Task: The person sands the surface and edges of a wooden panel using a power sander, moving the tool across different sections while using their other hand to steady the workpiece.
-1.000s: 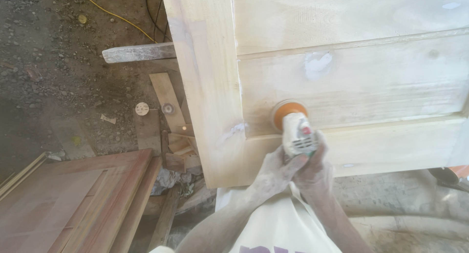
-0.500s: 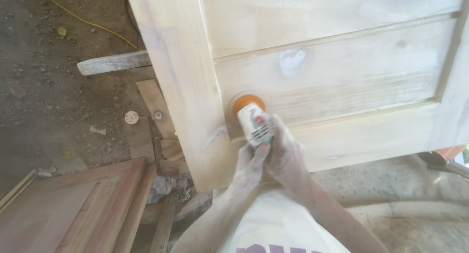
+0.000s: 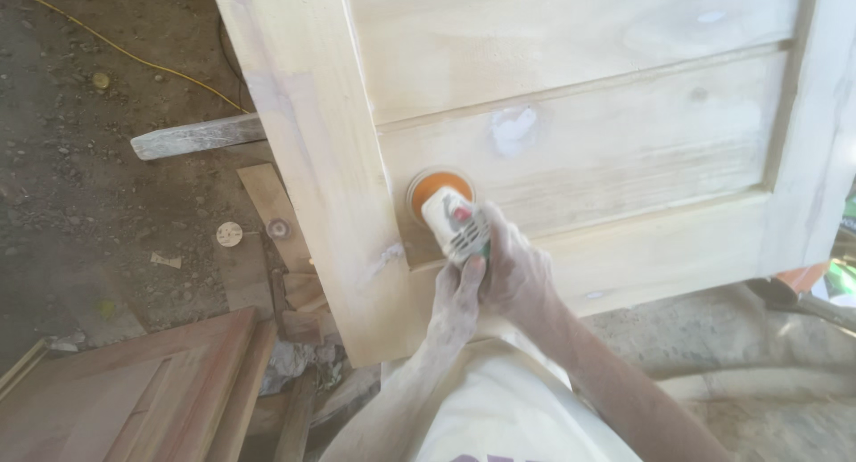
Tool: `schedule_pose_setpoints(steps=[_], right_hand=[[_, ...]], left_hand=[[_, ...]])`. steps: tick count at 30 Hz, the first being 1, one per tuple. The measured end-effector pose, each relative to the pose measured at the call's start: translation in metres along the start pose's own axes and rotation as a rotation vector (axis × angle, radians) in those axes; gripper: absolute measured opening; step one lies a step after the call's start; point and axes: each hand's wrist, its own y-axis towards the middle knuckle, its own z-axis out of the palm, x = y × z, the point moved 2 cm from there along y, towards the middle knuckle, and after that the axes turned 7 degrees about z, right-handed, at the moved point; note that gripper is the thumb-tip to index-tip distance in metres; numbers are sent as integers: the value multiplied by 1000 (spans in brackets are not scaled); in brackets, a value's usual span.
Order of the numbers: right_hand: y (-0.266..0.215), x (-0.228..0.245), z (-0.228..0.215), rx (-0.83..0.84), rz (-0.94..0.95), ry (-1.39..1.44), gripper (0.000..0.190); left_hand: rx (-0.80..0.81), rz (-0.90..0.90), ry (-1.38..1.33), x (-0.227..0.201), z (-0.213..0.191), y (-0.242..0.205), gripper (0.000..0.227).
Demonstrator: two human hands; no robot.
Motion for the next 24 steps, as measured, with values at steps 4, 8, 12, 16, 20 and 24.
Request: schedule_pose_setpoints(steps=[4,8,12,16,20,24], right_hand=[[30,-25,-25,57,159,-2,67],[53,-53,-53,80,390,-83,70],[59,-63,-67,-3,371,-75,72],[47,-56,-53,-36,366,3,77],[41,-30,-16,52,274,-51,77],[47,-18,-20,-66,81,-9,74]], left_hand=[[-11,14,128,1,33,42,72],[53,-13,187,-19,80,81,70],[147,-209,619,-37,102,95,65],[129,-140,431,-34,85,80,68],[20,-33,154,-22,36,63,75],[49,95,187,-15,16,64,83]])
